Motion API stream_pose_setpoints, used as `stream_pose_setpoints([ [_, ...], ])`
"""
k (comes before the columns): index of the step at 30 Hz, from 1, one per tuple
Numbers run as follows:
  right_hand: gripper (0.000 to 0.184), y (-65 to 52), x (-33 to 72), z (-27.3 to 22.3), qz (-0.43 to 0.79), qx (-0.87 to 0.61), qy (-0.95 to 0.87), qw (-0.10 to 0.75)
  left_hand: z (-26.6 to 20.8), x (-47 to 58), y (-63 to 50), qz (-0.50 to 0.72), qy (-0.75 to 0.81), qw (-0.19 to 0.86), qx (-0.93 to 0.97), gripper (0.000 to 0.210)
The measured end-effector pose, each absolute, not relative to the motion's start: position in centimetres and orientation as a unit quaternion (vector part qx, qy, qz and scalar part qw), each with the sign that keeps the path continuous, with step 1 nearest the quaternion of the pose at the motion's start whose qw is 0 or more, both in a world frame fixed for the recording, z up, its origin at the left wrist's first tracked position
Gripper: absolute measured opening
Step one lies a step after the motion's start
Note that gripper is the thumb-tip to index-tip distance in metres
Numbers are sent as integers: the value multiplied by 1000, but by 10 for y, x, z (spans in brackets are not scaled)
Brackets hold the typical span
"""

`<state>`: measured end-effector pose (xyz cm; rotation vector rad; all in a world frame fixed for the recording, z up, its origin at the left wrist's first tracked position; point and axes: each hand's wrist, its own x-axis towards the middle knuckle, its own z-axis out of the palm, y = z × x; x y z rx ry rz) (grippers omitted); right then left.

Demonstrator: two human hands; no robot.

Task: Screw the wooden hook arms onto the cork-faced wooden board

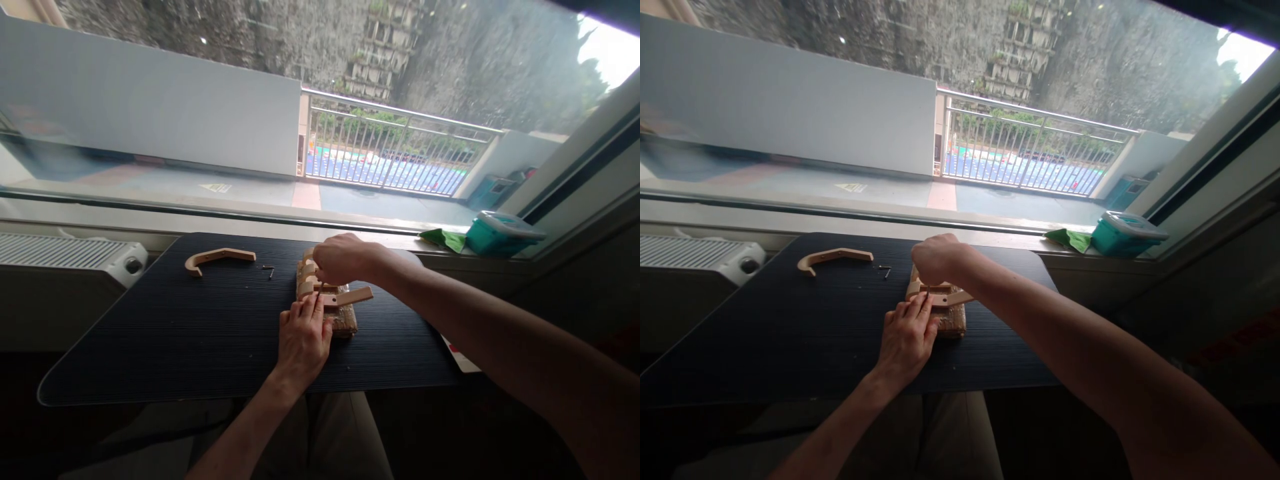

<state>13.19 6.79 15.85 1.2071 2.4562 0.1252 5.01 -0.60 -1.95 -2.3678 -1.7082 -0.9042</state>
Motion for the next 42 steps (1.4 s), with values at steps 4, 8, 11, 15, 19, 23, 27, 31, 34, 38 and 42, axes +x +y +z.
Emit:
stream_pose_setpoints([
  [4, 32, 63, 134, 164, 37, 417, 882, 214, -19, 50, -6, -287, -558, 42, -777, 40],
  [8, 25, 62, 135, 164, 40, 393, 898, 196, -18, 50, -7, -280, -561, 40, -778, 41],
  [11, 24, 65, 135, 159, 42, 398, 897, 188, -18, 50, -6, -279, -560, 39, -779, 41],
  [15, 26, 68, 134, 154, 50, 422, 886, 187, -18, 50, -7, -277, -564, 43, -777, 42],
  [19, 33, 69, 135, 157, 43, 437, 876, 201, -17, 50, -8, -266, -567, 42, -779, 41],
  [23, 33, 68, 139, 163, 31, 429, 874, 226, -16, 50, -8, -264, -566, 45, -780, 41],
  [27, 28, 70, 140, 161, 33, 412, 888, 201, -17, 49, -7, -265, -565, 42, -781, 42],
  [31, 25, 74, 138, 153, 23, 401, 896, 188, -18, 49, -7, -266, -566, 39, -780, 43],
  [34, 28, 76, 137, 148, 23, 434, 882, 182, -17, 50, -7, -264, -567, 38, -780, 43],
  [38, 33, 74, 137, 151, 18, 471, 862, 187, -17, 50, -7, -266, -565, 46, -780, 42],
  [42, 37, 68, 138, 161, 10, 431, 875, 218, -17, 49, -7, -268, -562, 54, -781, 42],
])
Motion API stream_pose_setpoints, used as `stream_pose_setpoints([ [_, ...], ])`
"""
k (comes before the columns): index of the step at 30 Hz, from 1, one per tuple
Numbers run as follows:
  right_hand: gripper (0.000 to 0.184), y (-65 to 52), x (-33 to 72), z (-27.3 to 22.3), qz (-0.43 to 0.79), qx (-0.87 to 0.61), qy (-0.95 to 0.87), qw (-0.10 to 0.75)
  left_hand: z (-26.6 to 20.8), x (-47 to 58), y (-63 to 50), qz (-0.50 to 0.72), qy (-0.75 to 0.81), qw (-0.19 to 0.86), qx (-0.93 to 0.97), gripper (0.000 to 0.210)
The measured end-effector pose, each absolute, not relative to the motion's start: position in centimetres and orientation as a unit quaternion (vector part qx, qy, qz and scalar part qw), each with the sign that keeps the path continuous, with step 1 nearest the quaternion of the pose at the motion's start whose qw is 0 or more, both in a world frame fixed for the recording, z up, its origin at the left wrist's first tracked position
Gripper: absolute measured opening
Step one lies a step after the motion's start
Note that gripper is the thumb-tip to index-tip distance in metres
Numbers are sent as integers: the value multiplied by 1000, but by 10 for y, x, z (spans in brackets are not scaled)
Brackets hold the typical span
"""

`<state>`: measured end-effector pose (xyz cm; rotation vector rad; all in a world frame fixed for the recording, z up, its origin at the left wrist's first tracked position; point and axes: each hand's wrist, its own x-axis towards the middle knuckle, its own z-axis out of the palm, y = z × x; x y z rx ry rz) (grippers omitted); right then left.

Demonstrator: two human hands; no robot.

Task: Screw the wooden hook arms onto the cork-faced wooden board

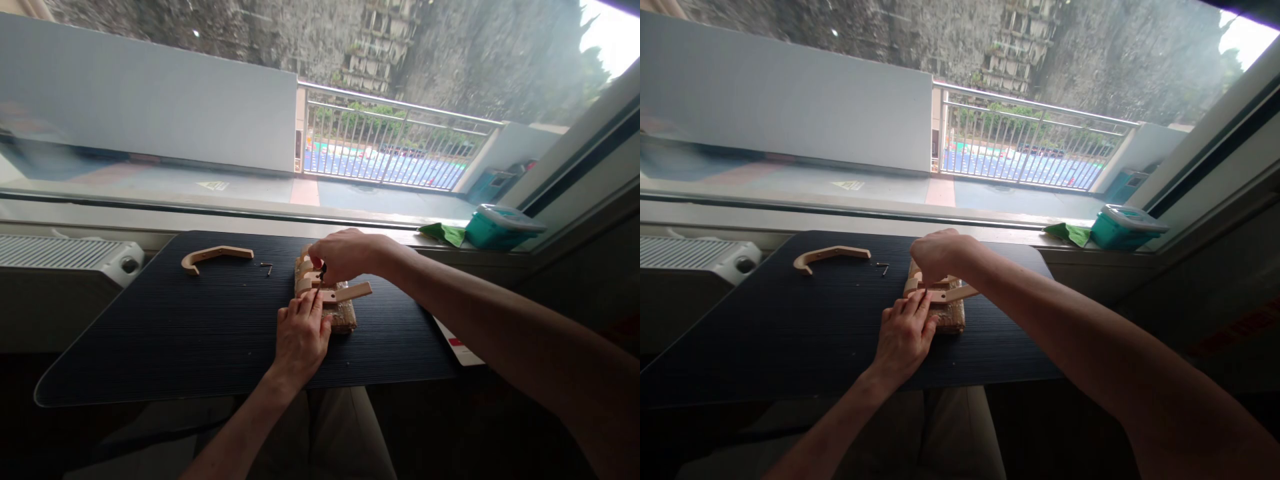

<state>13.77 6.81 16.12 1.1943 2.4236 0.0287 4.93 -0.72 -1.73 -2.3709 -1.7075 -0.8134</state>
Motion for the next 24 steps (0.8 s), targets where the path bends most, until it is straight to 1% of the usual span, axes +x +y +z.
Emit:
stream_pose_setpoints([
  [6, 23, 71, 137, 157, 20, 411, 894, 178, -17, 49, -7, -266, -565, 44, -780, 40],
  [14, 27, 76, 143, 144, 5, 433, 890, 141, -16, 50, -7, -273, -566, 30, -777, 42],
  [19, 24, 65, 145, 157, 14, 408, 897, 172, -16, 50, -7, -274, -567, 32, -776, 42],
  [22, 20, 62, 142, 160, 41, 382, 901, 200, -16, 51, -7, -274, -568, 38, -775, 42],
  [24, 20, 62, 140, 157, 58, 359, 910, 200, -16, 51, -7, -273, -569, 39, -775, 42],
])
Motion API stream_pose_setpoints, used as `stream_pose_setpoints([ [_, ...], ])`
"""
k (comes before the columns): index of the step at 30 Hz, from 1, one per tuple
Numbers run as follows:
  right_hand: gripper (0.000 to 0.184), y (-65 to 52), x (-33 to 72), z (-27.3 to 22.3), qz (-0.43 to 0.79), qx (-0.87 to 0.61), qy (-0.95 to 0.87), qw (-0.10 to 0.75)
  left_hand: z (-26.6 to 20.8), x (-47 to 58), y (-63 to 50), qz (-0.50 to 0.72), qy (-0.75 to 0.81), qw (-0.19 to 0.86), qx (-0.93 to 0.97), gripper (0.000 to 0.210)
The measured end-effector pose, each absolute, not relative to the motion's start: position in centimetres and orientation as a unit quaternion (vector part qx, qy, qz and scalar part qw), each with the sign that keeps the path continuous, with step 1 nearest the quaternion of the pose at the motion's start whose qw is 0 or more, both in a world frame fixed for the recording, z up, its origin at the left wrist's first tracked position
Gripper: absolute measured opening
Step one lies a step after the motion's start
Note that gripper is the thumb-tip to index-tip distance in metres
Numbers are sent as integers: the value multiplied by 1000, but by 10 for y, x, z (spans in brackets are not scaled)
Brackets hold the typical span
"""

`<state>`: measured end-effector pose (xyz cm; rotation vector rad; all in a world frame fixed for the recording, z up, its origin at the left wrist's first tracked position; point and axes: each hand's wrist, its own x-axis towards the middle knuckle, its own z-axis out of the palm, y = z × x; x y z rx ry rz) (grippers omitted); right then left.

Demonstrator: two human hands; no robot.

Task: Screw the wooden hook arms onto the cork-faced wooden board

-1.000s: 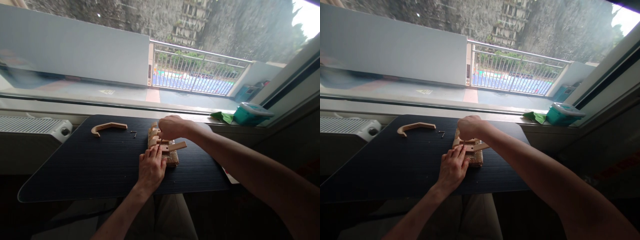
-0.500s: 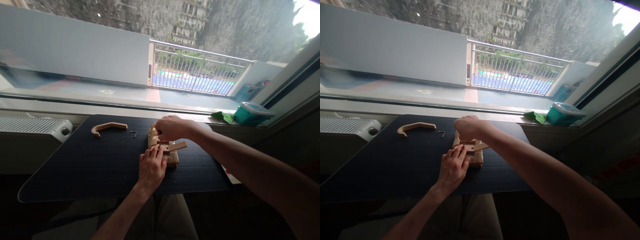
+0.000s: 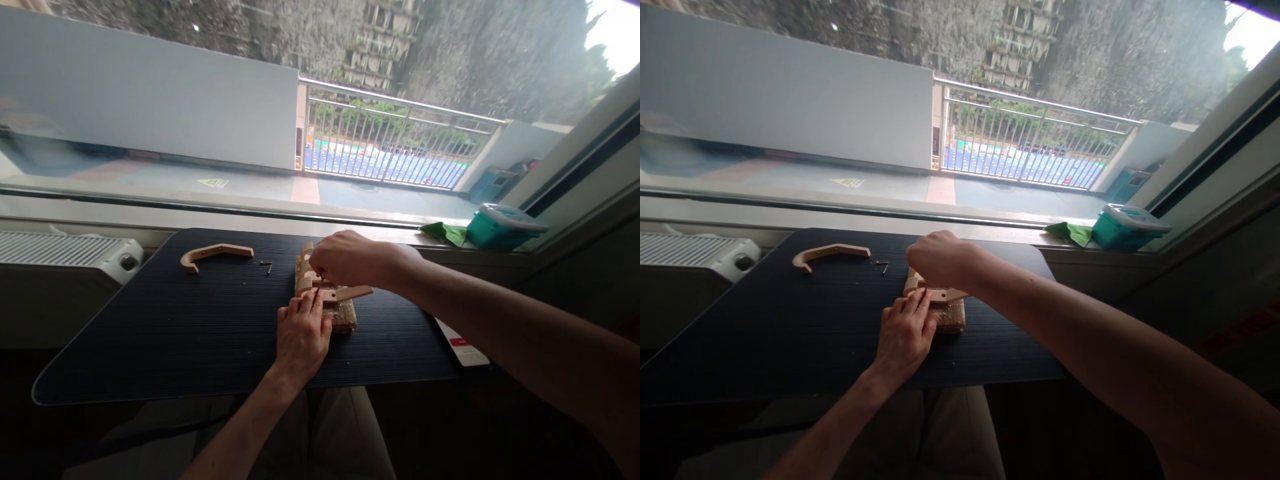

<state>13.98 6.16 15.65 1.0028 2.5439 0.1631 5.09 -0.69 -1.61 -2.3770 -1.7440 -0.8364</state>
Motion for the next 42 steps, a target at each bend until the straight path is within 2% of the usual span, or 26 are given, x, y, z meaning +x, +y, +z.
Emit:
stream_pose_setpoints([
  [3, 22, 64, 136, 149, 65, 349, 915, 189, -16, 51, -7, -270, -569, 38, -776, 43],
  [8, 25, 67, 136, 145, 64, 419, 888, 178, -16, 51, -7, -263, -572, 41, -776, 43],
  [11, 30, 65, 139, 152, 48, 426, 882, 196, -15, 51, -7, -259, -572, 44, -777, 43],
  [14, 27, 63, 140, 157, 39, 408, 888, 209, -14, 51, -7, -258, -573, 46, -776, 42],
  [19, 23, 63, 136, 151, 43, 379, 908, 176, -16, 52, -7, -260, -575, 47, -775, 43],
  [24, 25, 67, 136, 144, 42, 431, 886, 162, -16, 52, -7, -261, -576, 48, -774, 43],
  [30, 34, 63, 143, 157, 21, 428, 882, 195, -14, 51, -8, -263, -571, 45, -777, 43],
  [35, 26, 63, 141, 161, 14, 397, 896, 199, -15, 52, -7, -262, -572, 41, -777, 43],
  [42, 22, 72, 142, 147, 6, 391, 907, 157, -16, 51, -6, -269, -572, 33, -774, 42],
])
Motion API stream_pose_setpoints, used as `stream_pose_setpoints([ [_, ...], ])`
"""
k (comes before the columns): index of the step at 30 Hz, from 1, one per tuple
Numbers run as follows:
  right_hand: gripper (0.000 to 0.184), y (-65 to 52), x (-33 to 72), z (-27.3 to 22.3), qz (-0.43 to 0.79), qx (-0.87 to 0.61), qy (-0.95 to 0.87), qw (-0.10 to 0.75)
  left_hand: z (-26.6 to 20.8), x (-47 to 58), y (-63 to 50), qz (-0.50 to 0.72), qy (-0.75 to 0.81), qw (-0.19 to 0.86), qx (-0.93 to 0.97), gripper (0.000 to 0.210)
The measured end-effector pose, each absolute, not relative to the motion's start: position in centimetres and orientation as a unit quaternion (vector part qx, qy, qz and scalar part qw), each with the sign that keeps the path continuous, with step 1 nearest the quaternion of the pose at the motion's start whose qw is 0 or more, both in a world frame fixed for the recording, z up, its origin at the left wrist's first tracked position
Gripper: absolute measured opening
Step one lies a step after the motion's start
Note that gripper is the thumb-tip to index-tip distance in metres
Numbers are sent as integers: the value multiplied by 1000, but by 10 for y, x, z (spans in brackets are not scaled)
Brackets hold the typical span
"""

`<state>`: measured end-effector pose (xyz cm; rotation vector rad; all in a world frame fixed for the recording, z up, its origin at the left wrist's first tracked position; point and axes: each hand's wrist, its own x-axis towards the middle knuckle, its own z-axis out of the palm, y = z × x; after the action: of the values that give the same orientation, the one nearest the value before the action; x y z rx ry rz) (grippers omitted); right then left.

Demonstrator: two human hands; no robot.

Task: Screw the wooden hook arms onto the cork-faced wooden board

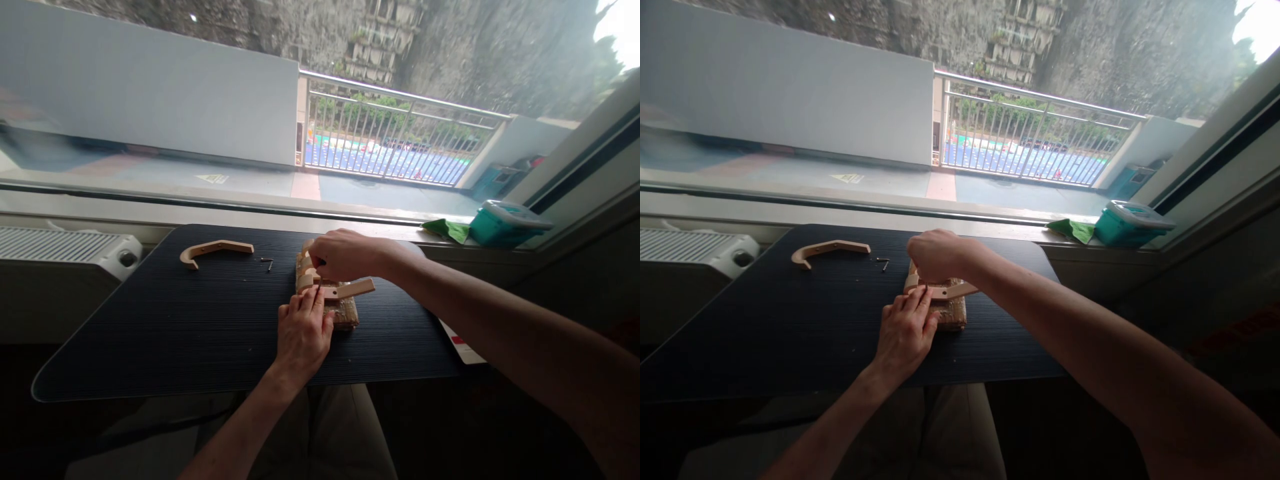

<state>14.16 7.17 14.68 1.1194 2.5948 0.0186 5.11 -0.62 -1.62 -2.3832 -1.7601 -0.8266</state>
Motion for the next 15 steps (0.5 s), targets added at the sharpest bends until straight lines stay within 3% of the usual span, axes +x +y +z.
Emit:
stream_pose_setpoints([
  [4, 28, 72, 146, 145, 7, 454, 879, 146, -16, 51, -7, -269, -572, 33, -774, 43],
  [9, 37, 66, 147, 156, -7, 443, 876, 191, -16, 52, -7, -270, -572, 37, -774, 42],
  [15, 20, 63, 142, 157, 23, 397, 897, 192, -16, 51, -7, -264, -571, 37, -777, 42],
])
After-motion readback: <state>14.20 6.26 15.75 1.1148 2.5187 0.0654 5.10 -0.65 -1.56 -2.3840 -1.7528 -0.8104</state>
